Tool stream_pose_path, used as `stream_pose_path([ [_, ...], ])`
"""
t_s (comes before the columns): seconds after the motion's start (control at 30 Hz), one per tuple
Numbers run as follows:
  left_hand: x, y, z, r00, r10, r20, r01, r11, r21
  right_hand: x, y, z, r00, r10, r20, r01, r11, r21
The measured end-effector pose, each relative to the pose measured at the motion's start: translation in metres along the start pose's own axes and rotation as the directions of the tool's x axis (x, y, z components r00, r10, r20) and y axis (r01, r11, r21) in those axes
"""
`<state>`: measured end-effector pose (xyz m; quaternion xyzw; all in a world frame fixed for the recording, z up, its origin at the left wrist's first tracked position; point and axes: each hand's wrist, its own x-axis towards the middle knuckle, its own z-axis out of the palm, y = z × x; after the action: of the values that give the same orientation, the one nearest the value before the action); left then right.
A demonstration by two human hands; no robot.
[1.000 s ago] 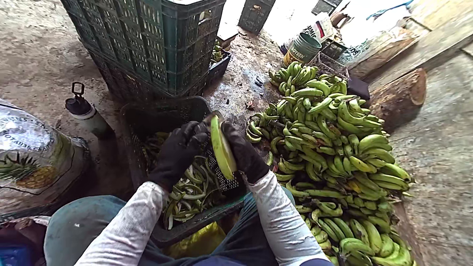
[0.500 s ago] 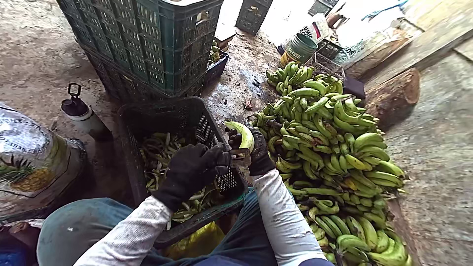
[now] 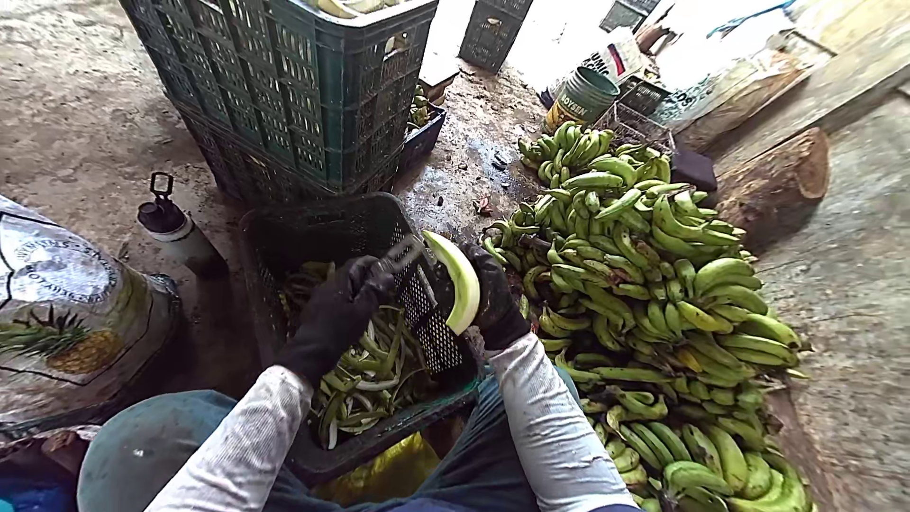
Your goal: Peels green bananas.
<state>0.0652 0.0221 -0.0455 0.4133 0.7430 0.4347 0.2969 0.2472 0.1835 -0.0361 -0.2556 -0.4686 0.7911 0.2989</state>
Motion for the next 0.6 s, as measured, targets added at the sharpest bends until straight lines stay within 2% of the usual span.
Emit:
stream_pose_path([
  [0.07, -0.009, -0.005, 0.011, 0.978, 0.187, 0.092, -0.191, 0.981, 0.033, 0.002, -0.001, -0.013, 0.989, -0.148, -0.014, 0.147, 0.986, -0.074],
  [0.1, -0.013, -0.005, 0.017, 0.951, 0.277, 0.134, -0.286, 0.957, 0.050, 0.003, -0.002, -0.016, 0.987, -0.160, -0.028, 0.158, 0.986, -0.060],
  [0.17, -0.021, 0.000, 0.029, 0.886, 0.421, 0.195, -0.448, 0.885, 0.127, 0.004, -0.002, -0.018, 0.998, -0.067, -0.007, 0.068, 0.996, 0.064],
  [0.23, -0.023, 0.008, 0.039, 0.869, 0.446, 0.216, -0.487, 0.850, 0.202, -0.001, 0.001, -0.015, 1.000, -0.003, 0.016, 0.002, 0.997, 0.075],
  [0.33, -0.010, 0.007, 0.044, 0.936, 0.312, 0.162, -0.341, 0.919, 0.200, -0.004, 0.007, -0.010, 0.994, -0.094, 0.056, 0.099, 0.989, -0.108],
  [0.43, 0.006, 0.009, 0.028, 0.995, 0.095, 0.024, -0.097, 0.988, 0.117, -0.005, 0.008, -0.001, 0.985, -0.109, 0.131, 0.131, 0.975, -0.178],
  [0.53, 0.015, 0.007, 0.000, 0.988, -0.124, -0.088, 0.123, 0.992, -0.016, -0.010, 0.007, 0.014, 0.994, -0.024, 0.109, 0.026, 1.000, -0.018],
  [0.6, 0.013, 0.006, -0.015, 0.972, -0.168, -0.165, 0.137, 0.973, -0.186, -0.009, 0.016, 0.021, 0.997, 0.035, 0.074, -0.042, 0.995, 0.088],
])
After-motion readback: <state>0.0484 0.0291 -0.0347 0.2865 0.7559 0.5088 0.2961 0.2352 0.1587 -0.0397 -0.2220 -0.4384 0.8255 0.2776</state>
